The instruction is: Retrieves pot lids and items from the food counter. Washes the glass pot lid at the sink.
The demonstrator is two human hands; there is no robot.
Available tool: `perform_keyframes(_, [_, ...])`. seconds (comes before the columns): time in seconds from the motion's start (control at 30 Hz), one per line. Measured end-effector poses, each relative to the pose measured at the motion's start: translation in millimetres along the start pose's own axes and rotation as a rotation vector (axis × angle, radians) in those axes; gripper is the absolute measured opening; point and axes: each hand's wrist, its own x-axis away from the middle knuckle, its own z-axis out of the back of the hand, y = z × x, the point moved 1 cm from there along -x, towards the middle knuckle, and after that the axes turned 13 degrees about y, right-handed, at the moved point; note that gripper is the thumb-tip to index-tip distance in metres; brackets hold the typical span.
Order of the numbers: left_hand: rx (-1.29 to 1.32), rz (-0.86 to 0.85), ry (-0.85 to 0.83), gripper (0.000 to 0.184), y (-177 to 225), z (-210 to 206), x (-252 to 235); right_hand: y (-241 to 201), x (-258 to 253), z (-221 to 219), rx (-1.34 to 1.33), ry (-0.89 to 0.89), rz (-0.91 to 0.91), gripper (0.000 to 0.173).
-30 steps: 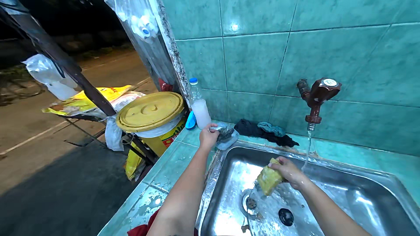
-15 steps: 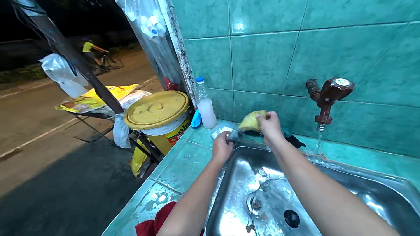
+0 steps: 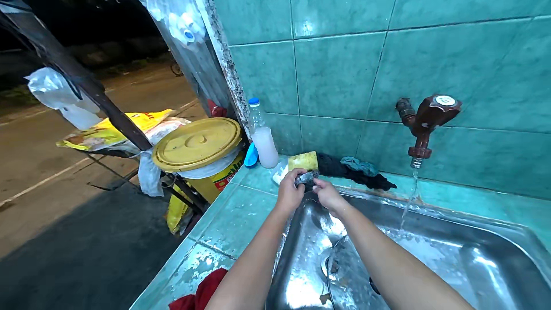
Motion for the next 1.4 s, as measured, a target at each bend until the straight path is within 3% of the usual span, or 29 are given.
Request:
perform_keyframes(0.13, [0.319,0.006,0.076,0.048,8.1,18.7,-4.3,-3.2,-4.4,0.1,0.159,-0.032,0.082,0.053])
perform_keyframes(0.23, [0.384,0.047,0.1,0.052,25.6,27.6,-2.2,1.5,-6.6,11.3,0.146,0.01,0.187,0.067])
perform_keyframes(0.33, [0.32,0.085,-0.052,0.057,46.6,16.8,14.5,-4.6,28.6,43.6,-0.183,0.005,0.209,0.069])
perform_keyframes(0.4, [0.277,0.066,-0.136,0.061,54.1,-7.6,32.7,5.2,47.2,67.3,-0.354,-0.008,0.146,0.049])
perform_keyframes(0.47, [0.207,0.068,-0.199,0.068,59.3,-40.6,58.3,31.4,53.2,93.0,-0.238,0.142,0.155,0.029])
perform_keyframes(0.53, [0.086,0.079,-0.348,0.078,61.1,-73.3,93.5,65.1,61.6,127.5,0.0,0.297,0.122,0.034])
perform_keyframes(0.6, [-0.09,0.045,-0.602,0.079,59.6,-99.5,131.1,99.4,70.4,159.1,0.159,0.396,0.086,0.033])
perform_keyframes(0.7, [-0.318,-0.077,-0.892,0.078,59.5,-125.1,174.9,141.5,86.2,194.6,0.301,0.436,-0.03,0.029])
perform_keyframes(0.77, [-0.371,-0.148,-0.955,0.069,58.4,-136.1,189.2,166.4,98.9,205.4,0.322,0.426,-0.103,0.025])
perform_keyframes(0.9, [-0.363,-0.252,-0.956,0.06,55.1,-140.0,193.4,200.2,114.4,207.3,0.291,0.367,-0.263,0.032])
perform_keyframes(1.07, [-0.336,-0.469,-0.952,0.05,75.2,-125.9,195.3,210.6,113.1,200.1,-0.136,0.477,-0.338,0.026])
perform_keyframes(1.13, [-0.346,-0.546,-0.93,0.048,83.7,-121.3,192.3,196.3,112.0,194.2,-0.244,0.609,-0.278,0.024])
perform_keyframes(1.27, [-0.326,-0.598,-0.837,0.05,99.2,-108.3,173.7,156.9,111.6,192.0,-0.164,0.78,0.015,0.019])
perform_keyframes(1.4, [-0.232,-0.592,-0.371,0.056,98.4,-84.0,143.7,142.5,112.0,193.0,-0.244,0.8,0.238,0.012])
